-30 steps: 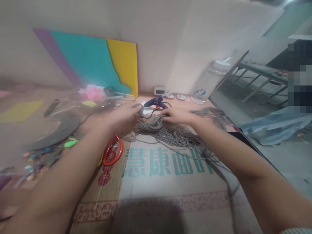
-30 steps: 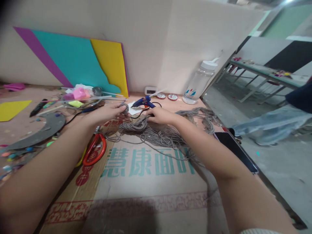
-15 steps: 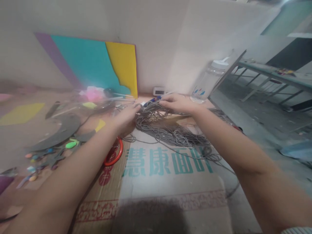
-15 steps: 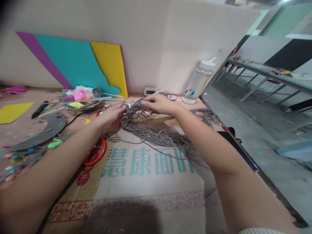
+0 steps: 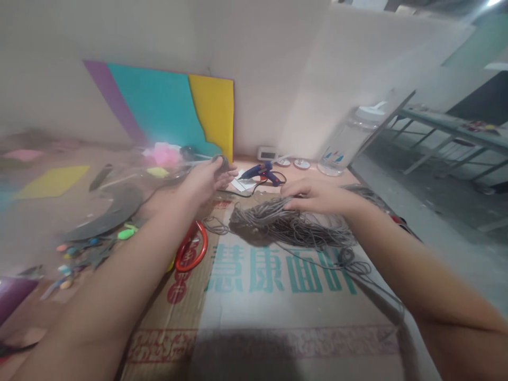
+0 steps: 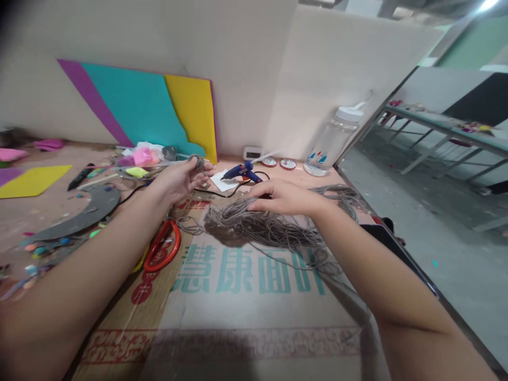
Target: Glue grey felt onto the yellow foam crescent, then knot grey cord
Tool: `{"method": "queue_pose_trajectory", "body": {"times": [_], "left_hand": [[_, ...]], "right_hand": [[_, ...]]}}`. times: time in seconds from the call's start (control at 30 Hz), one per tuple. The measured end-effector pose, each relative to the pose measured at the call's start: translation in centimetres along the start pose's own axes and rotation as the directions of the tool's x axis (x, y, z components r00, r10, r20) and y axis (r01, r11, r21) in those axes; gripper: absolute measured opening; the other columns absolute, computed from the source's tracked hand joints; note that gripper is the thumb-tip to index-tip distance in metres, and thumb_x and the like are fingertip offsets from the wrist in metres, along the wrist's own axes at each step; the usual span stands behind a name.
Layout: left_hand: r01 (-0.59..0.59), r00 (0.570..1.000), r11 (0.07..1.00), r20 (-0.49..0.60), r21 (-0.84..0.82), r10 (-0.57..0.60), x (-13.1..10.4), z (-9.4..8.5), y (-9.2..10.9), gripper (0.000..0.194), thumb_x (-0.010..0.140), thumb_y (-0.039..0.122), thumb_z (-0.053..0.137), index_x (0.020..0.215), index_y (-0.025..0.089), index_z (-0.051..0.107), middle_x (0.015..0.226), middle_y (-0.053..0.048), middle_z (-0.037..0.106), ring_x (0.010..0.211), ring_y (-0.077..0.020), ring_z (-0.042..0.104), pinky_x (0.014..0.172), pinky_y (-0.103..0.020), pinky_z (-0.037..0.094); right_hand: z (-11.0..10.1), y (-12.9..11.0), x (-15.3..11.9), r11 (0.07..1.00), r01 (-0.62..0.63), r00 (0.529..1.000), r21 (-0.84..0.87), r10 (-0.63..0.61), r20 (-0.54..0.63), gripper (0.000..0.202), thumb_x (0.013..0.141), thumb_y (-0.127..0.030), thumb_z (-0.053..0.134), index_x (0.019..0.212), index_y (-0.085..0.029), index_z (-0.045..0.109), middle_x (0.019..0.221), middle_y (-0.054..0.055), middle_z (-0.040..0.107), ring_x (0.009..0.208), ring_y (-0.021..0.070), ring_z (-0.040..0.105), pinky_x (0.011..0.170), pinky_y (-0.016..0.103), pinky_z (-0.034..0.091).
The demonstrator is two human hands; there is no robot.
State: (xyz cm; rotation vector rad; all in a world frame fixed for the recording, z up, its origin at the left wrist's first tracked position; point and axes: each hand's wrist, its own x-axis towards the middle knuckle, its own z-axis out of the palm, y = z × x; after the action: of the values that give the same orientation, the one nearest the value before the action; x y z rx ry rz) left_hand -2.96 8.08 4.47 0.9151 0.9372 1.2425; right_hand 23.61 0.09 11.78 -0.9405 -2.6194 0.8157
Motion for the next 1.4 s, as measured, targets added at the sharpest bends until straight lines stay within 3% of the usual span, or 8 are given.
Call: {"method": "queue_pose_trajectory", "body": {"times": [0.3,0.53,0.77,0.87,0.97,1.13,1.3,1.4], "left_hand": [[-0.166,0.981,0.986,0.099,-0.032,0.169,-1.6,1.6,0.9,0.010,0.092,0.021,0.061,0.088,0.012,0.062,0.086,-0.006,0.070,0.088,-0.0145,0.070,0.092,-0.030,0.054],[-0.148,0.965,0.958,0.250,0.246,0.085,-2.2,1.8,-0.6,0.019,0.083,0.032,0.068,0.098,0.019,0.068,0.098,-0.005,0.072,0.092,-0.0184,0.068,0.080,-0.028,0.053],[-0.114,0.931,0.973,0.364,0.202,0.033,-2.9,2.7,-1.2,0.027,0.082,0.034,0.068,0.105,0.020,0.067,0.100,-0.005,0.071,0.089,-0.0203,0.066,0.070,-0.026,0.051],[-0.069,0.950,0.991,0.309,0.111,0.031,-2.9,2.9,-0.5,0.016,0.085,0.030,0.063,0.097,0.019,0.065,0.092,-0.004,0.071,0.082,-0.0180,0.066,0.070,-0.027,0.051],[-0.111,0.983,0.992,0.152,0.053,0.102,-2.3,2.5,0.2,0.007,0.088,0.025,0.060,0.088,0.018,0.060,0.085,-0.003,0.068,0.078,-0.0151,0.066,0.077,-0.028,0.052],[-0.127,0.991,0.984,0.064,0.125,0.119,-1.1,1.3,0.2,0.007,0.088,0.023,0.059,0.085,0.017,0.058,0.082,-0.004,0.067,0.080,-0.0146,0.067,0.088,-0.033,0.053],[-0.124,0.965,0.947,0.258,0.297,0.045,-1.4,1.2,-1.4,0.017,0.082,0.031,0.066,0.095,0.020,0.068,0.094,-0.004,0.072,0.085,-0.0176,0.068,0.071,-0.026,0.053],[-0.143,0.927,0.893,0.374,0.426,-0.030,-2.3,1.6,-2.0,0.022,0.075,0.034,0.072,0.091,0.019,0.072,0.084,-0.003,0.073,0.076,-0.0203,0.067,0.063,-0.027,0.053]], "right_hand": [[-0.5,0.0,0.7,0.993,-0.108,0.989,0.048,0.112,-0.097,0.037,0.091,-0.048,0.055,0.099,-0.016,0.072,0.095,0.006,0.071,0.085,0.0180,0.061,0.075,0.029,0.043],[-1.0,0.4,3.0,0.998,-0.041,0.988,0.048,0.048,-0.148,0.038,0.092,-0.047,0.051,0.097,-0.014,0.070,0.090,0.004,0.067,0.081,0.0162,0.056,0.076,0.029,0.042],[-1.0,0.4,4.1,0.997,-0.022,0.990,0.072,0.032,-0.140,0.037,0.093,-0.045,0.049,0.090,-0.012,0.067,0.079,0.002,0.061,0.072,0.0135,0.052,0.070,0.028,0.038],[-1.2,-0.1,4.1,0.998,-0.013,0.986,0.055,0.022,-0.167,0.035,0.093,-0.043,0.050,0.087,-0.012,0.066,0.077,0.001,0.059,0.073,0.0133,0.051,0.070,0.027,0.038],[-1.5,-0.4,3.8,0.998,-0.024,0.981,0.058,0.035,-0.190,0.035,0.094,-0.043,0.051,0.085,-0.012,0.065,0.075,0.001,0.058,0.070,0.0121,0.049,0.068,0.026,0.037],[-2.0,-0.3,3.4,0.996,-0.031,0.981,0.086,0.047,-0.190,0.034,0.094,-0.043,0.053,0.089,-0.012,0.066,0.078,0.003,0.061,0.070,0.0121,0.051,0.067,0.026,0.039],[-2.0,-0.3,3.5,0.997,-0.009,0.983,0.076,0.023,-0.182,0.033,0.094,-0.041,0.052,0.090,-0.012,0.067,0.080,0.003,0.063,0.073,0.0125,0.053,0.070,0.026,0.040],[-2.0,-0.6,3.5,0.999,0.013,0.983,0.043,-0.005,-0.184,0.031,0.094,-0.038,0.051,0.088,-0.012,0.066,0.079,0.002,0.063,0.073,0.0123,0.053,0.070,0.026,0.040]]}}
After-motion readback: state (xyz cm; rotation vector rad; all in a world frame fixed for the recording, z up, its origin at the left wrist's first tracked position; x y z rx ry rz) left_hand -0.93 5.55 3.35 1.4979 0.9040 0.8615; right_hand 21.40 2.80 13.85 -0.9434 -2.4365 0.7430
